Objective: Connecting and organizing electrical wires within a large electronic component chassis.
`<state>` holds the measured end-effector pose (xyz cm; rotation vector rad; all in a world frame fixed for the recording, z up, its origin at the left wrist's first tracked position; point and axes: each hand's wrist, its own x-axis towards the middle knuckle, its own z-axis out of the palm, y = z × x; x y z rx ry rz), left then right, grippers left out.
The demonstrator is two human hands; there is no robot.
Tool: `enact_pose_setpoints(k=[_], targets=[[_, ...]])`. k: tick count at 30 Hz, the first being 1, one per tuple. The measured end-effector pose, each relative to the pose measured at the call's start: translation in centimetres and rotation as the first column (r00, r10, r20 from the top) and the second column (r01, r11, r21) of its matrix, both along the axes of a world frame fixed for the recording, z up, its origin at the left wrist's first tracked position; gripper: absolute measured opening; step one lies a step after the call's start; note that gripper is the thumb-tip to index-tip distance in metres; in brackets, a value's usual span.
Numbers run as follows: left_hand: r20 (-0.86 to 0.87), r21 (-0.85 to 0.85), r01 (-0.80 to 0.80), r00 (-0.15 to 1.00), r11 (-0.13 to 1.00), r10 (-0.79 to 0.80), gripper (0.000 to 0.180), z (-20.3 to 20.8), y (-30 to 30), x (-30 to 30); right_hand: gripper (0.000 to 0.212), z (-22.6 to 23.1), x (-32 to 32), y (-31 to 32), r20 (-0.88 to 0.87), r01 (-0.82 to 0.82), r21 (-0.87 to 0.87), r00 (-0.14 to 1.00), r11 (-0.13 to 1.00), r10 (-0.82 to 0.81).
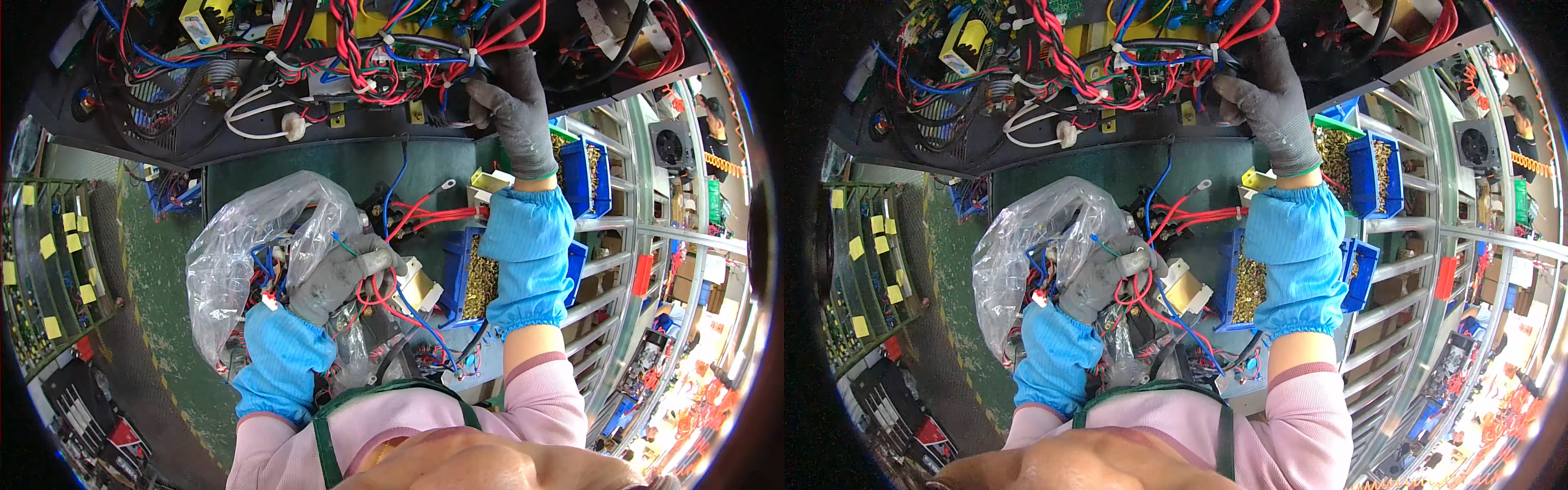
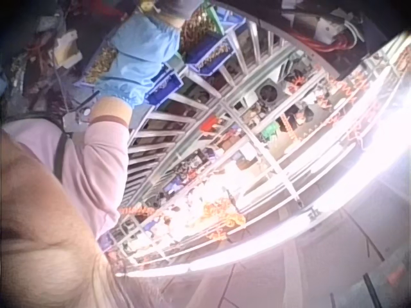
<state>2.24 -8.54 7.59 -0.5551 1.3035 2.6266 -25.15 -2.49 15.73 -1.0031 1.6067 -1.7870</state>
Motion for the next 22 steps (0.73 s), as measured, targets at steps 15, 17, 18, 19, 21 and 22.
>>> enact_pose_setpoints(k=[15,17,18,19,21,22], targets=[[-0.007,-0.087,-0.058,0.998,0.995,0.058,0.030,-0.12,0.65,-0.21,0.057,-0.41,-0.48,-0.15,0.046,0.065,0.053,0.997,0.997,-0.067],[0.000,-0.075,-0.044,0.999,0.996,0.044,0.030,-0.34,0.63,-0.16,0.056,0.15,-0.15,-0.17,0.033,0.071,0.083,0.997,0.994,-0.074],[0.000,-0.075,-0.043,0.999,0.996,0.043,0.030,-0.35,0.50,-0.12,0.055,0.35,-0.05,-0.17,0.020,0.077,0.112,0.997,0.991,-0.079],[0.016,-0.035,-0.019,1.000,0.999,0.020,0.027,-0.35,0.27,0.02,0.055,0.31,-0.04,-0.21,0.023,0.075,0.111,0.997,0.991,-0.078],[0.037,0.006,-0.002,0.999,1.000,0.002,0.025,-0.43,0.10,0.25,0.053,0.14,-0.13,-0.35,0.025,0.052,0.132,0.998,0.990,-0.055],[0.036,0.012,-0.001,0.999,1.000,0.001,0.026,-0.52,0.22,0.16,0.054,0.15,-0.27,-0.19,0.035,0.060,0.141,0.997,0.988,-0.066]])
